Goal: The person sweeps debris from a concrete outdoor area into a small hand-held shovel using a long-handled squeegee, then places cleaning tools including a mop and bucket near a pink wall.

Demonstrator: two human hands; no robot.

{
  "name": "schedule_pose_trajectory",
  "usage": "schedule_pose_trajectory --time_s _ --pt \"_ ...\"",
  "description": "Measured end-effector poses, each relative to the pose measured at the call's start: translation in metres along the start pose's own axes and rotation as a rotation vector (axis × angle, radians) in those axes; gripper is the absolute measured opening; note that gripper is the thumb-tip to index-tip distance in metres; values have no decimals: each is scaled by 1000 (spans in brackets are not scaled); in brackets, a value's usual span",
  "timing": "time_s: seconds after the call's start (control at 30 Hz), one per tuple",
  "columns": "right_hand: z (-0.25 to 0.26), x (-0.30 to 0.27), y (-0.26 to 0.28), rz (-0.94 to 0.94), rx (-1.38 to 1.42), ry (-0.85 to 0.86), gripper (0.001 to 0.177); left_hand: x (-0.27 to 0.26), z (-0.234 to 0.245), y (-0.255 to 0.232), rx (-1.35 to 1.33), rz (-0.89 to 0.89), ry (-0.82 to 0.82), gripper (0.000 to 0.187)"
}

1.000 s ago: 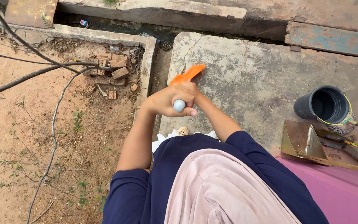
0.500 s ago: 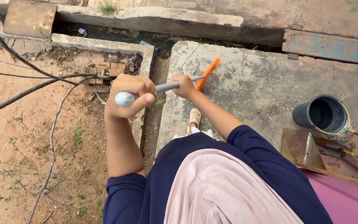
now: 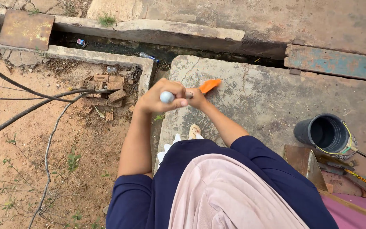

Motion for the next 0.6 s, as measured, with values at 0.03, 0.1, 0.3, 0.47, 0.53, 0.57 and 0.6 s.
schedule_pose_trajectory --time_s 0.03,0.1,0.3,0.47,0.53,0.57,0.6 --pt "9 -5 1 -61 -72 -7 16 -3 4 3 -90 29 -53 35" --pt "25 7 5 -89 -205 -28 15 2 17 6 -251 67 -152 34" --pt "26 61 71 183 -247 -217 24 -1 53 -75 -147 -161 -240 39" --pt "41 114 29 -8 19 -157 29 68 6 -25 346 -33 193 30" --pt "45 98 -15 -214 319 -83 24 86 -31 17 176 144 309 37" --pt "44 83 -34 -258 380 -81 21 84 -35 25 135 96 268 37" --pt "45 74 -47 -264 404 -104 19 82 -31 29 104 42 236 36"
Point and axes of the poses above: each hand's wrist, its own x-axis towards the middle knuckle, its own z-axis out of the back of the hand, y = z × x, the point moved 4 cm from there along x, towards the middle knuckle, and after that the axes turned 4 degrees about -x, right-handed, at the moved point
